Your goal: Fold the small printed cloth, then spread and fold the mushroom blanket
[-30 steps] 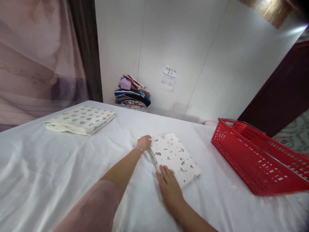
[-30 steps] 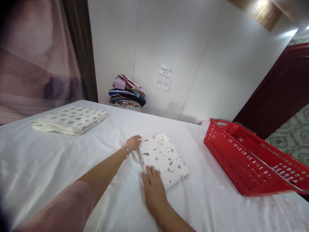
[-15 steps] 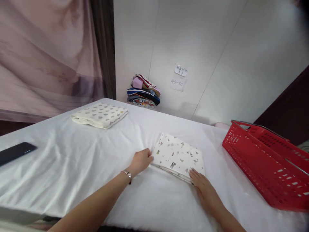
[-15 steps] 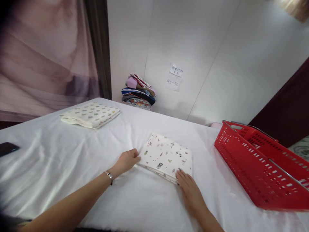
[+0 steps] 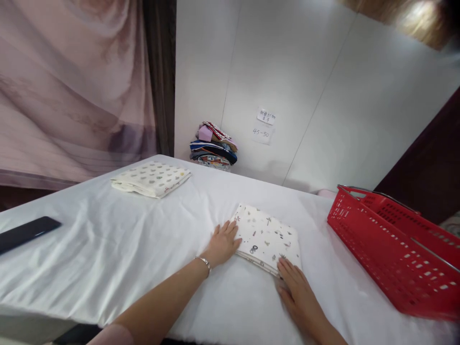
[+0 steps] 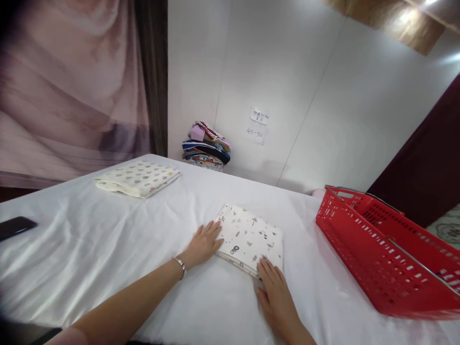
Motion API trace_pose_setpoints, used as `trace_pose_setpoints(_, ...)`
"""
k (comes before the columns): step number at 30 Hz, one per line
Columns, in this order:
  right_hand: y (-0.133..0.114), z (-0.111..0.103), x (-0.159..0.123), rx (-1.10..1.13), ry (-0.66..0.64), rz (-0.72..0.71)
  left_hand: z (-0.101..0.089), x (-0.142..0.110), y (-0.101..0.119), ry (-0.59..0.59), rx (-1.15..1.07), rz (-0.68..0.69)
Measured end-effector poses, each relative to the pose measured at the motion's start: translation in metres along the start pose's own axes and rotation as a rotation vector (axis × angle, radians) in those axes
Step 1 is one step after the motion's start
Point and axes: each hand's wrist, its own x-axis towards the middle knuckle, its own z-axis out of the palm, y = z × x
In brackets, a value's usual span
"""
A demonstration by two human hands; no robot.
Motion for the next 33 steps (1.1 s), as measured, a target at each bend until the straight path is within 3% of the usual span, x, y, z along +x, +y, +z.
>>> trace_pose_setpoints(7,-0.031,-0.020,0.039,-0.030,-0.051,-0.025,-0.008,0.003,0.000,-0.065,0.000,-0.023)
trace_pose_setpoints(10,-0.049,-0.008,0.056,-0.033,-0.088,-0.074,-0.017,0.013,0.006,-0.110,0.012,-0.033)
trace_pose_setpoints(13,-0.059,0.009,0.062,-0.047,-0.074,-0.097,-0.021,0.031,0.014,-0.078,0.040,-0.043)
trace_pose_setpoints(15,-0.060,0.017,0.061,-0.063,-0.046,-0.109,-0.017,0.042,0.016,-0.061,0.051,-0.034)
trace_pose_setpoints(21,-0.054,0.024,0.055,-0.078,0.015,-0.145,0.003,0.053,0.006,-0.169,-0.006,-0.113)
trace_pose_setpoints(26,-0.055,0.026,0.055,-0.072,0.033,-0.144,-0.005,0.061,0.001,-0.072,-0.118,-0.154)
trace_pose_setpoints(29,-0.056,0.026,0.055,-0.069,0.032,-0.137,-0.011,0.080,-0.001,0.018,-0.158,-0.255)
trace_pose_setpoints(33,-0.055,0.027,0.055,-0.068,0.036,-0.136,-0.011,0.111,-0.006,0.048,-0.156,-0.345)
